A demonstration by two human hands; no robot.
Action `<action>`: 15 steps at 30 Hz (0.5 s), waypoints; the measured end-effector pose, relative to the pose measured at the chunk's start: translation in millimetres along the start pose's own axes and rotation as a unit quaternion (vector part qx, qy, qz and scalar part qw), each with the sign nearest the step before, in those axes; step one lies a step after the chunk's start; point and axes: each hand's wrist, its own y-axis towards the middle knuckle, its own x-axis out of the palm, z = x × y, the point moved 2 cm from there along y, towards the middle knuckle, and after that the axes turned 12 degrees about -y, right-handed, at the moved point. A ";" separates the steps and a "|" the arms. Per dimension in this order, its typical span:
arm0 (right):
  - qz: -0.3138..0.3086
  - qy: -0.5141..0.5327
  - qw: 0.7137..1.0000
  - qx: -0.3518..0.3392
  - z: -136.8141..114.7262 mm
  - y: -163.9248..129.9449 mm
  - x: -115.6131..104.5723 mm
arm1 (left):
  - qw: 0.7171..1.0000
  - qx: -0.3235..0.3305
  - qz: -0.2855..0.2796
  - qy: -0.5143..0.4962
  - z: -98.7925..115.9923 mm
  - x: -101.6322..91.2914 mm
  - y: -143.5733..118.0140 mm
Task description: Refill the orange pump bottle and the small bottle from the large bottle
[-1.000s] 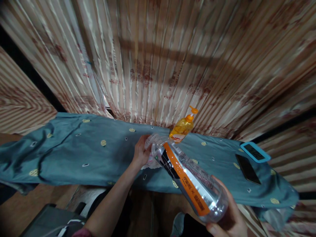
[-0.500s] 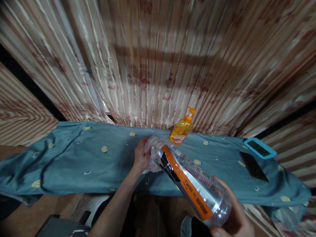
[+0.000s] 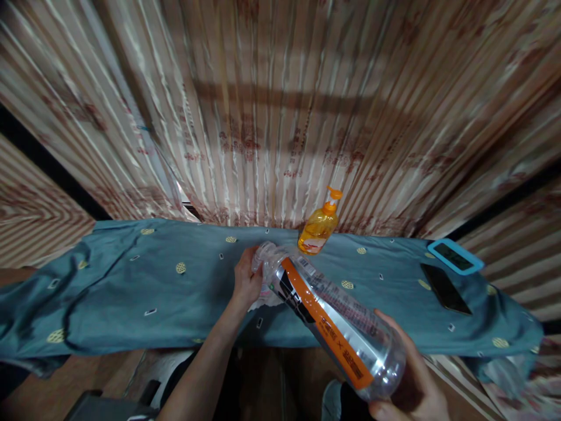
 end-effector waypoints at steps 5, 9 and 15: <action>0.001 0.033 0.999 0.024 -2.8 -0.2 1.2 | 1.000 -0.007 -0.002 0.003 -0.6 -0.9 0.5; -0.011 0.052 0.998 0.022 -2.0 0.9 1.9 | 1.000 -0.006 -0.002 0.004 -0.5 -0.9 -0.1; 0.019 0.073 0.994 0.084 -19.1 0.4 7.1 | 1.000 0.000 -0.011 0.006 -0.2 -1.5 -0.1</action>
